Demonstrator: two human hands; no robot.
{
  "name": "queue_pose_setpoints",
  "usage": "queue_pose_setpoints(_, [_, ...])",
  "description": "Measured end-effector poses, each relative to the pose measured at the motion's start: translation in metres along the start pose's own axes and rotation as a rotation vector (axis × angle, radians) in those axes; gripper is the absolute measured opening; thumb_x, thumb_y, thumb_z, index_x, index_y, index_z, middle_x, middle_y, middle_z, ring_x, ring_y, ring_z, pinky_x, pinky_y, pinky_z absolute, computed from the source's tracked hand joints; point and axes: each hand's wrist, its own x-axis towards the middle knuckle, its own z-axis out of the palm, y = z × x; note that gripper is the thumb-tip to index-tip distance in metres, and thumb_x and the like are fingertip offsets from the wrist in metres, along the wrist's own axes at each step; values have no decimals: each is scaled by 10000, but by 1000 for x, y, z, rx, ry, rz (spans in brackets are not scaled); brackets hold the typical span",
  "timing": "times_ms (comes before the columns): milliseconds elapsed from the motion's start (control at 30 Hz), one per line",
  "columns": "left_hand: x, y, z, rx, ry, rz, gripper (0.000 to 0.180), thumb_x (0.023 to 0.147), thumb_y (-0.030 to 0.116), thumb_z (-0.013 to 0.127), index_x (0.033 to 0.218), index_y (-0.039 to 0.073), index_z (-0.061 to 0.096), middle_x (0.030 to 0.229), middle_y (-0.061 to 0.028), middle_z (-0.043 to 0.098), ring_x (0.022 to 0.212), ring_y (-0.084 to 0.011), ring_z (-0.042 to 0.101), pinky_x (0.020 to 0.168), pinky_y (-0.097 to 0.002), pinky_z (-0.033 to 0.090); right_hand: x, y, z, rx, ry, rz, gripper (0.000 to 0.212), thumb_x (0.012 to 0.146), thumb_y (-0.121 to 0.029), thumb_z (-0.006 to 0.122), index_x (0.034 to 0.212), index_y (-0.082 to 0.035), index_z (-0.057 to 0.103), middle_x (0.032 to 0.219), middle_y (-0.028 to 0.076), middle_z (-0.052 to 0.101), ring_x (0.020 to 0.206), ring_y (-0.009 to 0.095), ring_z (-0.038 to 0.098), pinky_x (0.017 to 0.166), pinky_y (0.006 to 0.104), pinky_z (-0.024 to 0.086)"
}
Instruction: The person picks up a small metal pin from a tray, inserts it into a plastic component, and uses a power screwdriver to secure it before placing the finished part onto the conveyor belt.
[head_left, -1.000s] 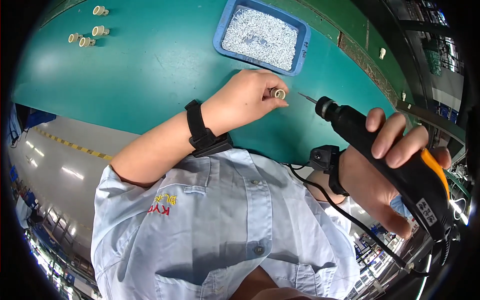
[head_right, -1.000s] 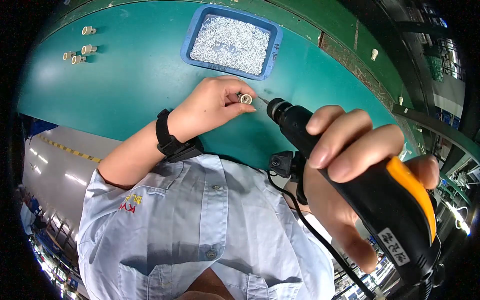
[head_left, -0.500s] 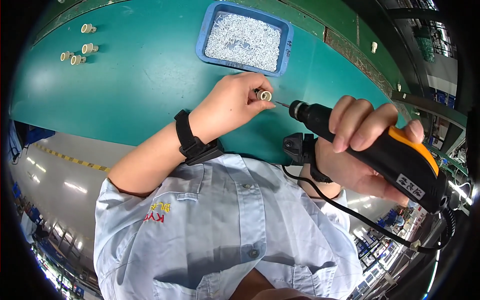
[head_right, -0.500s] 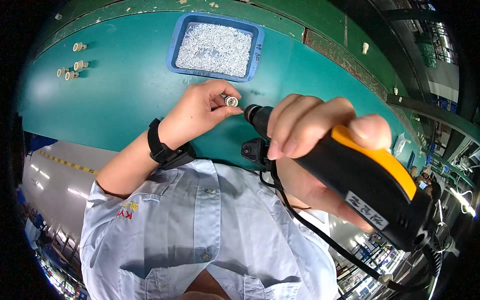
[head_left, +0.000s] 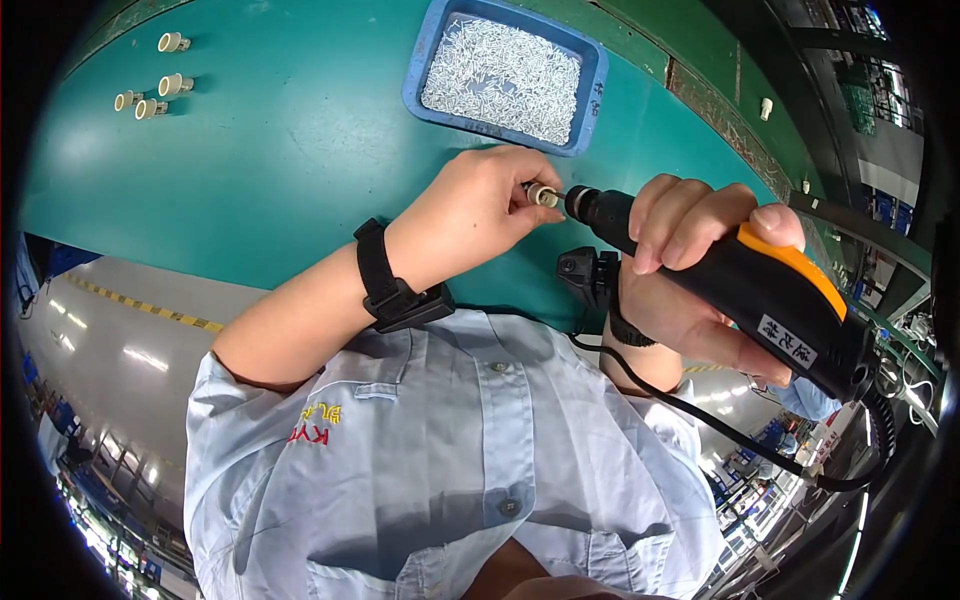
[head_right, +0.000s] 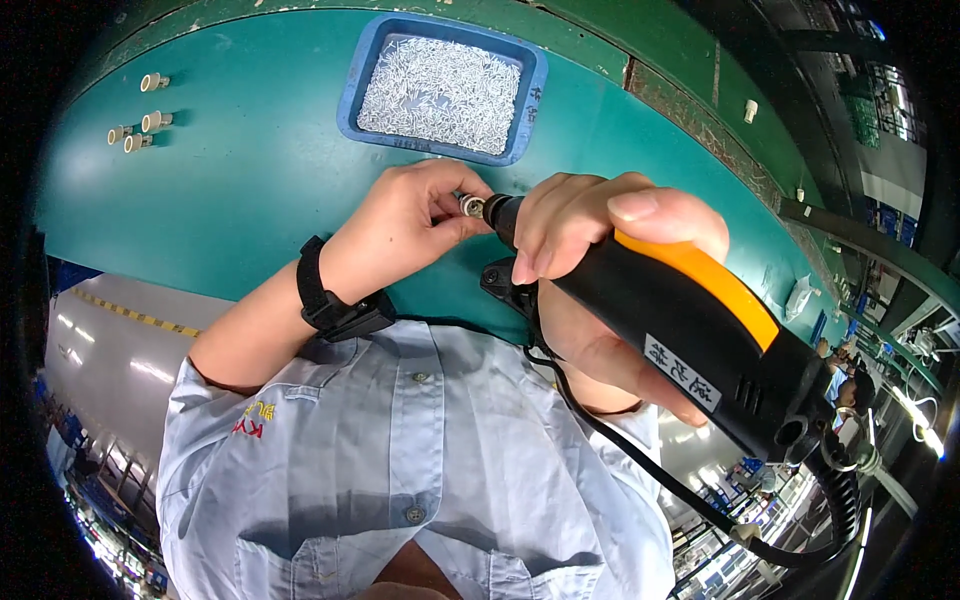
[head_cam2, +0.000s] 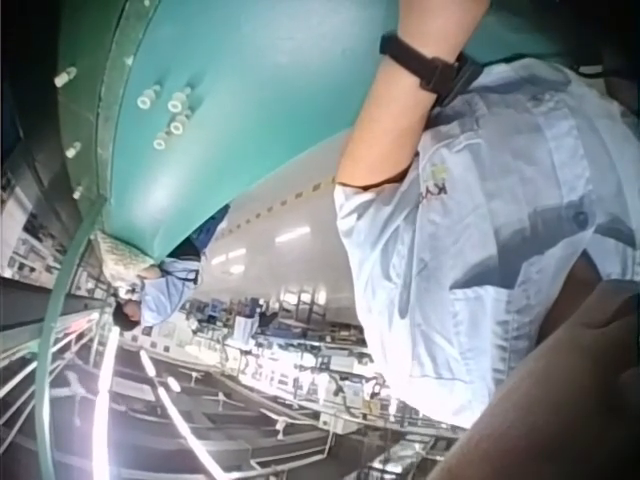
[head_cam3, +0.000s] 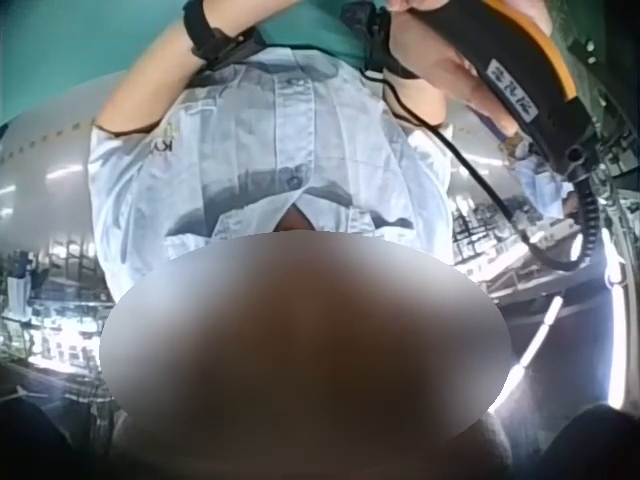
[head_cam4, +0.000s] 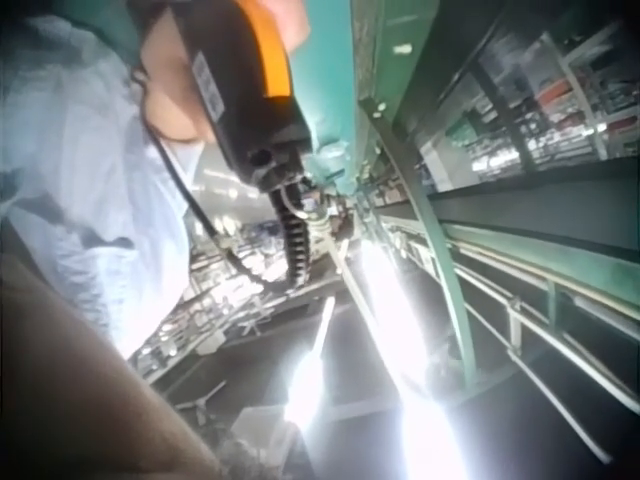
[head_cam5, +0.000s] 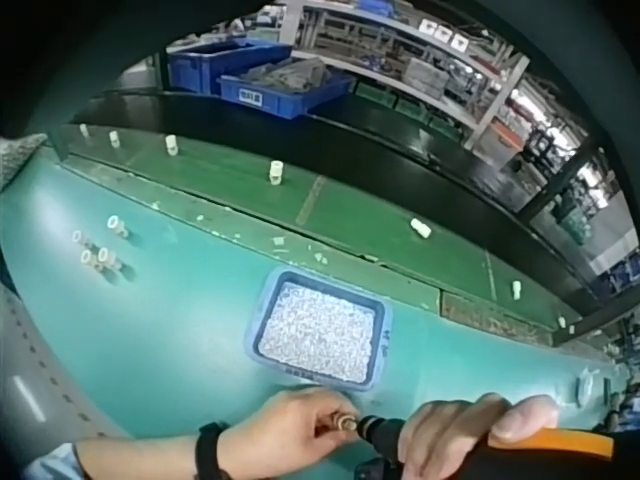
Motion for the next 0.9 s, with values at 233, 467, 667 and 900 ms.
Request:
queue_pose_setpoints(233, [0,-1,0,34,-46,-14,196,772,-75,670,953,-15,624,842,-62,636,690,-97,620,601,-241,500,1,-1,-1,9,-22,23,873,741,-826,457,1171,-66,442,693,48,480,458,148,440,459,302,353])
queue_pose_setpoints(467, [1,0,1,34,-43,-13,183,772,-70,672,939,-12,625,847,-67,640,697,-102,630,601,-244,502,-1,-14,18,-209,122,156,832,724,-829,478,1073,-75,447,696,47,486,471,152,455,485,303,372])
queue_pose_setpoints(667, [0,1,1,66,-22,37,174,768,-59,679,927,-7,630,842,-76,645,679,-111,639,595,-247,502,-2,-14,12,-191,69,142,860,699,-844,486,1071,-68,455,701,54,494,483,161,468,500,308,385])
queue_pose_setpoints(900, [0,-1,2,65,-15,56,179,757,-40,691,922,-3,633,841,-89,652,665,-128,651,590,-255,505,1,-14,13,-144,21,144,882,734,-804,511,1173,-41,458,714,61,502,501,166,482,493,308,371])
